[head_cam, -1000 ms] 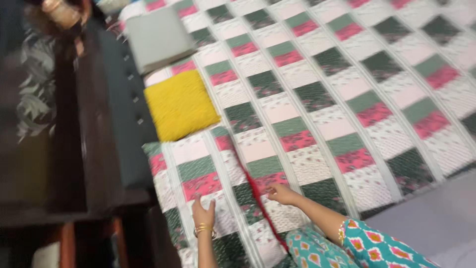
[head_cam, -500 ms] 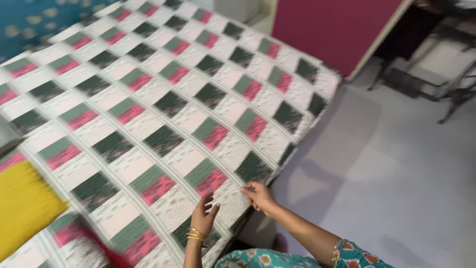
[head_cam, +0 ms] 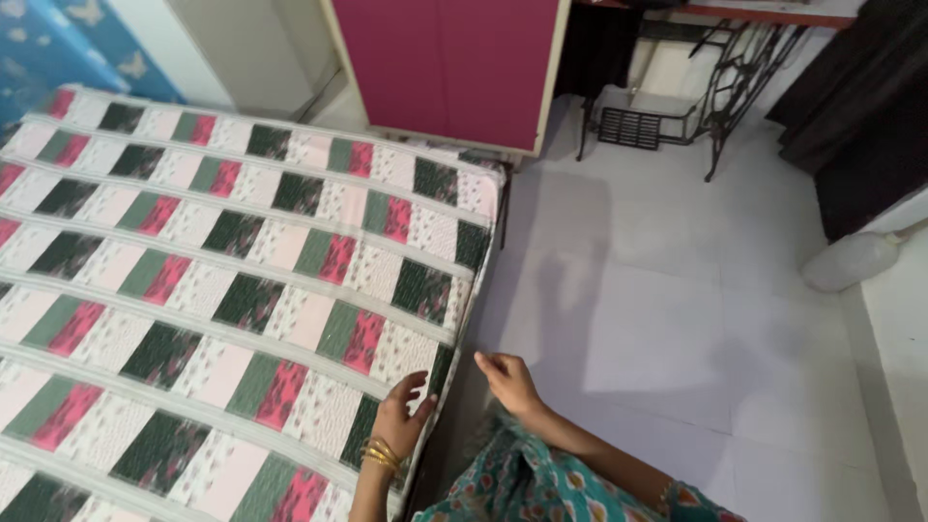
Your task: The person adjusts a patterned bedsheet on a bed, then places several pillows of different colors and patterns onto the bed. The person smooths the sheet and arranges the pillows at the head of the bed.
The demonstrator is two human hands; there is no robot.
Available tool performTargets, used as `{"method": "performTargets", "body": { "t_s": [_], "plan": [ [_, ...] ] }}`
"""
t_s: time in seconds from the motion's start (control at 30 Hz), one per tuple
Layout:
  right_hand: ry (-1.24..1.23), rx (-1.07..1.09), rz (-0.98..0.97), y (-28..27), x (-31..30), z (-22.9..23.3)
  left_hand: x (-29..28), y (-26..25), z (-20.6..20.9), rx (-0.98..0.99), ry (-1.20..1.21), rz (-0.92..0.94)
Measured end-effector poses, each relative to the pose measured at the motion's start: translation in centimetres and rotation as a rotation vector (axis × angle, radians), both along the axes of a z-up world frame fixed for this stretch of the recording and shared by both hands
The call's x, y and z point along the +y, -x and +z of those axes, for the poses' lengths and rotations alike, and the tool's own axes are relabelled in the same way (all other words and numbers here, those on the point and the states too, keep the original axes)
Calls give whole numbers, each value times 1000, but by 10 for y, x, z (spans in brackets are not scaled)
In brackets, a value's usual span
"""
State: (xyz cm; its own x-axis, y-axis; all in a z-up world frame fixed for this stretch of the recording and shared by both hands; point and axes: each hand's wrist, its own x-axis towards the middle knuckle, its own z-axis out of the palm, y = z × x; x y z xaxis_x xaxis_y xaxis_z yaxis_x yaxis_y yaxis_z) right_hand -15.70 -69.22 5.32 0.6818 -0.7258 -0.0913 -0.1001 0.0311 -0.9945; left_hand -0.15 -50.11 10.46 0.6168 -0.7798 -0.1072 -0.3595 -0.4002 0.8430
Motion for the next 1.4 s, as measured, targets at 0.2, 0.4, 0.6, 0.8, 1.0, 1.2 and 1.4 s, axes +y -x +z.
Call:
{"method": "performTargets", "body": {
  "t_s": [0.2,0.4,0.6,0.8,1.0,1.2,1.4],
  "plan": [
    [-65,101,-100,2,-135,2,-118,-35,-37,106,85,-112],
    [-124,224,-85,-4,-292,57,-290,-101,-14,-112,268,-208],
    [-96,151,-274,16,-405,49,-427,-123,29,-94,-2,-255],
    [-85,289,-574,81,-476,10,-533,-132,17,9,176,-359],
    [-85,323,-699,116,-622,17,-657,-125,-2,16,193,-360],
    [-106,207,-547,103,-789,70,-803,-86,33,-8,200,-327],
    [-100,132,-327,80,-916,93,-908,-59,48,27,274,-278]
  ]
}}
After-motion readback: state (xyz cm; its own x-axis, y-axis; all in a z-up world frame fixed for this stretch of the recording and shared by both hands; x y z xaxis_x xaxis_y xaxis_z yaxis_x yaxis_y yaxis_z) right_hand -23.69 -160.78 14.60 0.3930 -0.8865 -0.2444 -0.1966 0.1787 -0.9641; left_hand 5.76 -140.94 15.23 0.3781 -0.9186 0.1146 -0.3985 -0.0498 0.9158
